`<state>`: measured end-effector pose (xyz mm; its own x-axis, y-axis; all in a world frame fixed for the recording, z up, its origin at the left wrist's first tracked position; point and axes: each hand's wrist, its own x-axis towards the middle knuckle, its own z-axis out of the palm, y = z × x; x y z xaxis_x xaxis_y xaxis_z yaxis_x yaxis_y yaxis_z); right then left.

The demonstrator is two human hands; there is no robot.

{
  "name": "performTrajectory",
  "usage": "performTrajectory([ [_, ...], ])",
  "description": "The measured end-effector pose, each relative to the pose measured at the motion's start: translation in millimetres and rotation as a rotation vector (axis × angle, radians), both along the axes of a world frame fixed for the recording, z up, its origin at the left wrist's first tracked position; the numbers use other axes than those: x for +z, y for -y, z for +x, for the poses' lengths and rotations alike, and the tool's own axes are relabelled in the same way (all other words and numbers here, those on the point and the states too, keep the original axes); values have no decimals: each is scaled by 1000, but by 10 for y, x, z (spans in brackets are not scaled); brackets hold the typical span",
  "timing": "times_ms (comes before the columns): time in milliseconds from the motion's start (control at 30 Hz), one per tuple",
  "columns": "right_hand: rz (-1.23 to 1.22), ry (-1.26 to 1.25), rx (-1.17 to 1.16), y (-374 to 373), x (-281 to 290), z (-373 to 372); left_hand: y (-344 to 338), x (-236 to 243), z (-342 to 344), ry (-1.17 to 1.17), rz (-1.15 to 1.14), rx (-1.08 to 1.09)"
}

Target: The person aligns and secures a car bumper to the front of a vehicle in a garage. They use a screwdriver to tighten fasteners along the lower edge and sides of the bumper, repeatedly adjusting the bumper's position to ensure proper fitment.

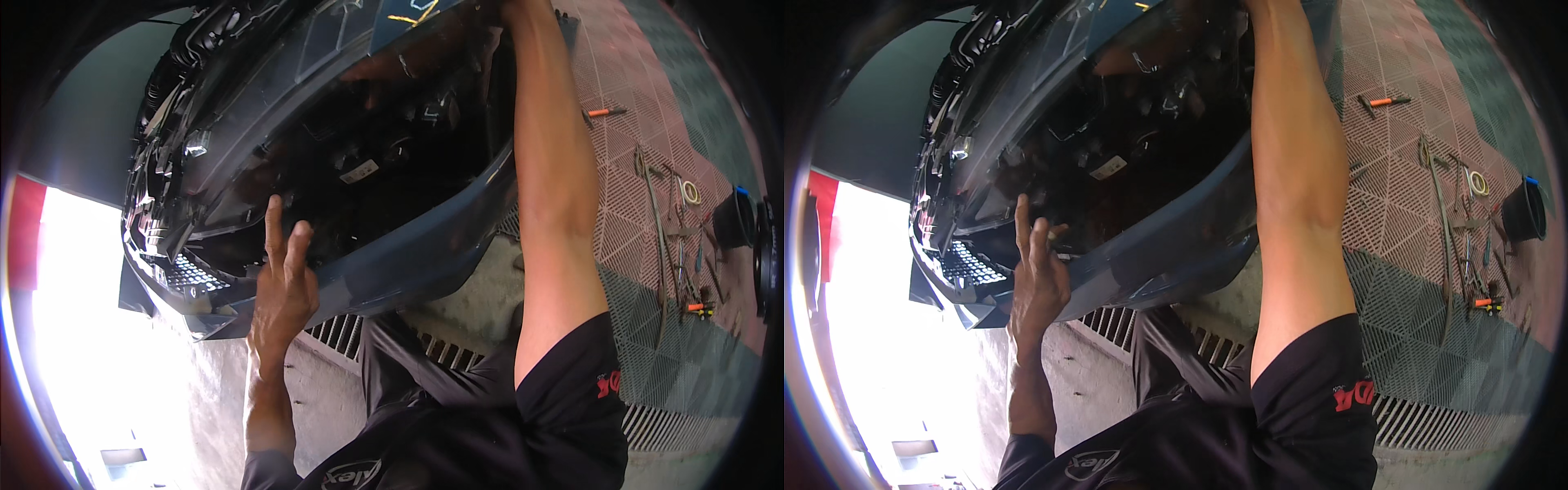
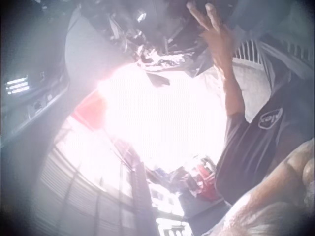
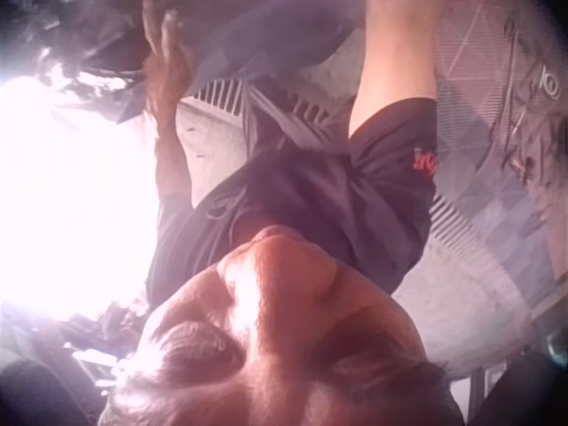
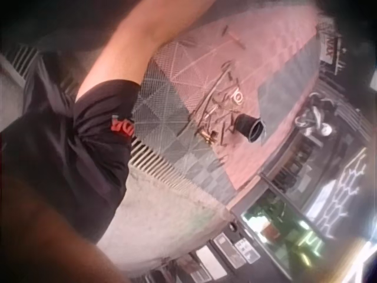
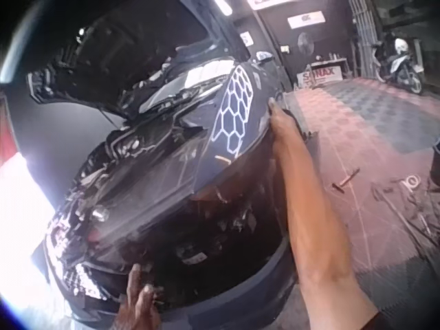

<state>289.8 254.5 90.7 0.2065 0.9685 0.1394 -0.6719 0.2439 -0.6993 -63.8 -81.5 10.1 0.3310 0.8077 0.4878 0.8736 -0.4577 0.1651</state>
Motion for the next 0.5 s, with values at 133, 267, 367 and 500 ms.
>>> performTrajectory([
  [133,102,-10,-33,-207,-200,-22,121,100,239,502,-260,223],
  [267,99,-40,1,-139,-88,-52,221,234,206,608,-386,341],
  [367,23,-3,-92,5,-22,-5,276,334,213,526,-469,372],
  [500,28,-48,-78,-32,-3,-2,450,493,340,204,-454,433],
])
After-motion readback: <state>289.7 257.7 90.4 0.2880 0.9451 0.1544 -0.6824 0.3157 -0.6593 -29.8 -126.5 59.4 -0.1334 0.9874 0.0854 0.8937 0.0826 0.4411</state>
